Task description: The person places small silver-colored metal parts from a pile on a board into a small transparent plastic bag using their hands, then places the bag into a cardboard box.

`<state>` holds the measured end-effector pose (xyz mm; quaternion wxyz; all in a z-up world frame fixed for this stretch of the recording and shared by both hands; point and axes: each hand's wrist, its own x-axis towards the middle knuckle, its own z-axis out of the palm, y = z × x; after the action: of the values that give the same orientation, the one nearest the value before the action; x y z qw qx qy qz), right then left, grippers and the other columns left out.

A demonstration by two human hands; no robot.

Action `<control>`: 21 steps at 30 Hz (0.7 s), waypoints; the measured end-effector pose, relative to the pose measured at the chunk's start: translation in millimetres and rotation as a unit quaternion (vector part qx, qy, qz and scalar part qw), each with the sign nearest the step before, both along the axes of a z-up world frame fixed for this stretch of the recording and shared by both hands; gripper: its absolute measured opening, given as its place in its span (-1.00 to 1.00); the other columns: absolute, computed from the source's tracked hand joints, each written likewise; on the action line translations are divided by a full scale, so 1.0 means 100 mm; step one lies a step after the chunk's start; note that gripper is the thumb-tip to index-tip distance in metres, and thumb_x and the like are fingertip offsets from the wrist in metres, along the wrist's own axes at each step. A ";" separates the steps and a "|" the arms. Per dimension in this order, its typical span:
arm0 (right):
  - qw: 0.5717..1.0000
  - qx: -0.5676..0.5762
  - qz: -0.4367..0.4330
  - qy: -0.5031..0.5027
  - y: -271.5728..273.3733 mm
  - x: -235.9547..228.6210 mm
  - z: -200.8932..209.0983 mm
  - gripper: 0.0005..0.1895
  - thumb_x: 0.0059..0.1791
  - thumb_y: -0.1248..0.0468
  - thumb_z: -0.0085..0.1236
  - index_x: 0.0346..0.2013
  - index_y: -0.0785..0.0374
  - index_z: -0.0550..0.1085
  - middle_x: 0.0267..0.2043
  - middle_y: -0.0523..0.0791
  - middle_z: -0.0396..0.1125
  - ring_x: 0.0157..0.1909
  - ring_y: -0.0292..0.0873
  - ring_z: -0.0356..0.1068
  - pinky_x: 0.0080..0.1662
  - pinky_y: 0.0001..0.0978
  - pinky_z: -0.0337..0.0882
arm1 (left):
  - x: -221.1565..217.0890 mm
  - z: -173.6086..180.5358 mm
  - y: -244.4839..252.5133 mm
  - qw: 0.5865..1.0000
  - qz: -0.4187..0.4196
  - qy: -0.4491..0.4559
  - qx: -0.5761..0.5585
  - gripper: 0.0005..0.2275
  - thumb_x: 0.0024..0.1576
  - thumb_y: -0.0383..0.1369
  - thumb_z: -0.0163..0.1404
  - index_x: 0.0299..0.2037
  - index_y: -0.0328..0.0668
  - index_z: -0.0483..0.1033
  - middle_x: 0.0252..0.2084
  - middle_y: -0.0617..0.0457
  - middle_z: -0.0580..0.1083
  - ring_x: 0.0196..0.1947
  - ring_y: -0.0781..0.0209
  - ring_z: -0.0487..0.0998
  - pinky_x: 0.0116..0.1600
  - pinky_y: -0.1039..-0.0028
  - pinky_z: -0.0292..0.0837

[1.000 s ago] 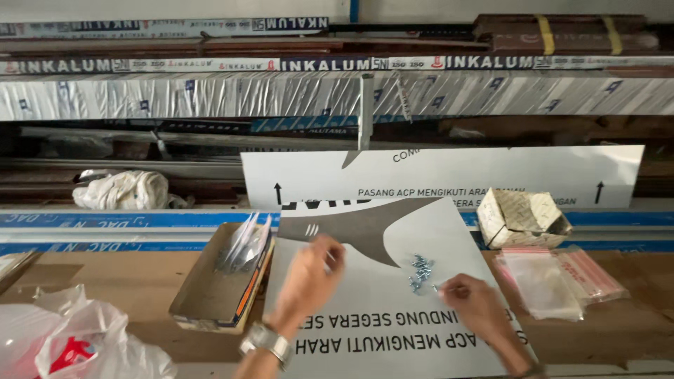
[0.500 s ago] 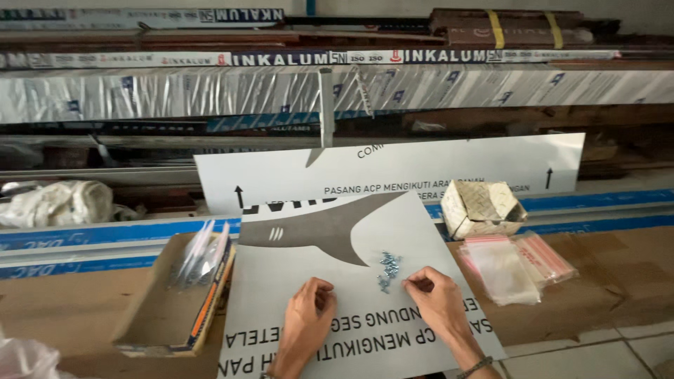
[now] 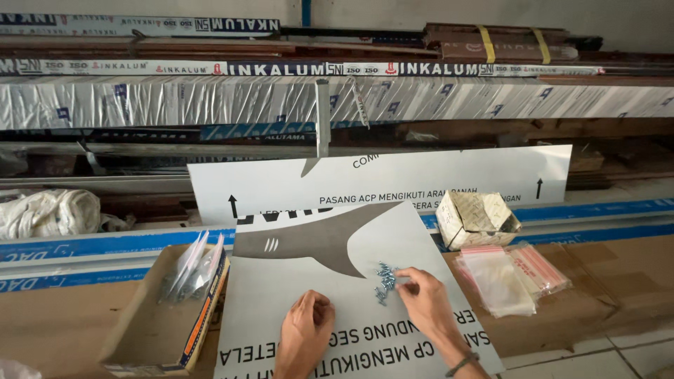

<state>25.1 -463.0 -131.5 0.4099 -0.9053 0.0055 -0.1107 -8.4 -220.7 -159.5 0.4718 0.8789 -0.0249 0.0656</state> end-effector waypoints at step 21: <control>0.998 -0.028 0.004 -0.063 -0.02 -0.03 -0.04 -0.93 -0.13 0.40 0.21 -0.43 0.16 0.56 -0.37 -0.18 0.51 -0.33 -0.27 0.48 -0.19 -0.50 0.50 | -0.04 0.12 -0.03 0.999 0.006 0.018 0.039 -0.93 0.13 -0.30 -0.05 -0.34 -0.05 0.41 -0.38 0.19 0.48 -0.34 0.32 0.48 -0.18 0.43 0.44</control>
<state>22.5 -465.4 -135.9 0.3844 -0.9076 -0.0270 -0.1663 -12.1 -224.1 -147.3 0.4376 0.8976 -0.0133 0.0513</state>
